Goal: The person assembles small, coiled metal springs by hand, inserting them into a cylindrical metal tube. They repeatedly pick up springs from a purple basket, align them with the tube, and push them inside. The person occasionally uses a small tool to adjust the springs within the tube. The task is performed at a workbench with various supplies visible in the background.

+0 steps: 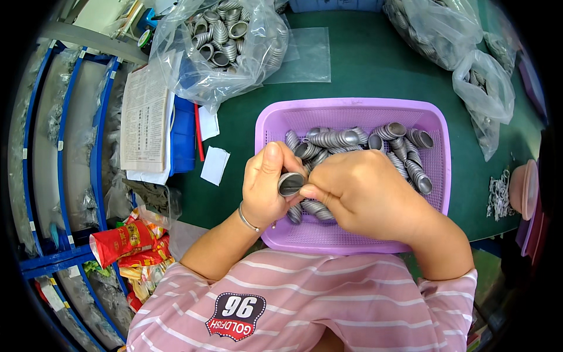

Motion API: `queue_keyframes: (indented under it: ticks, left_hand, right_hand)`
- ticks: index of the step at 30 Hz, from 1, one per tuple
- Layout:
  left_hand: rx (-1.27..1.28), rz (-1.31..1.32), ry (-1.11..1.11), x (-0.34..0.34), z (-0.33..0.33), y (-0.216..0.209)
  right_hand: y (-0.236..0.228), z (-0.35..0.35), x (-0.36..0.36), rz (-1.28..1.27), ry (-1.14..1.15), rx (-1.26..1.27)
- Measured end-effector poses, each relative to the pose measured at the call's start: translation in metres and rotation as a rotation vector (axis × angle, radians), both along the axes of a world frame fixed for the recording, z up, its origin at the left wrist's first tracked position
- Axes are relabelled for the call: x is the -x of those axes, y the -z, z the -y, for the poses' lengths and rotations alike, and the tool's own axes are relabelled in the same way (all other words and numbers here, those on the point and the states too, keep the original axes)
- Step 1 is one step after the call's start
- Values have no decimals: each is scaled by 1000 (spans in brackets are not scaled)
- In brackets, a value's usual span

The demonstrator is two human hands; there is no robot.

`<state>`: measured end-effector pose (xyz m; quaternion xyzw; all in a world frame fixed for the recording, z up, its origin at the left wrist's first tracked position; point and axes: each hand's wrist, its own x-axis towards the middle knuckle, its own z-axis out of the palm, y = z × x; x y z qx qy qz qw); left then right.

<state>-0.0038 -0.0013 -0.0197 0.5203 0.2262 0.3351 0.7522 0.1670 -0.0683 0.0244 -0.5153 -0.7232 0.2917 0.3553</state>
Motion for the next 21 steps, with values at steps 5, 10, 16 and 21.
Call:
queue_keyframes:
  ticks: [5,10,16,21]
  left_hand:
    - [105,109,-4,-1,-1,1]
    - [-6,58,-60,-4,2,4]
    - [12,51,-58,-4,3,3]
    - [-35,-89,-21,0,3,1]
  right_hand:
    - [-4,10,5,107,126,-152]
    - [2,13,15,229,147,-319]
    - [-4,16,16,331,170,-309]
    - [4,2,1,206,-20,-233]
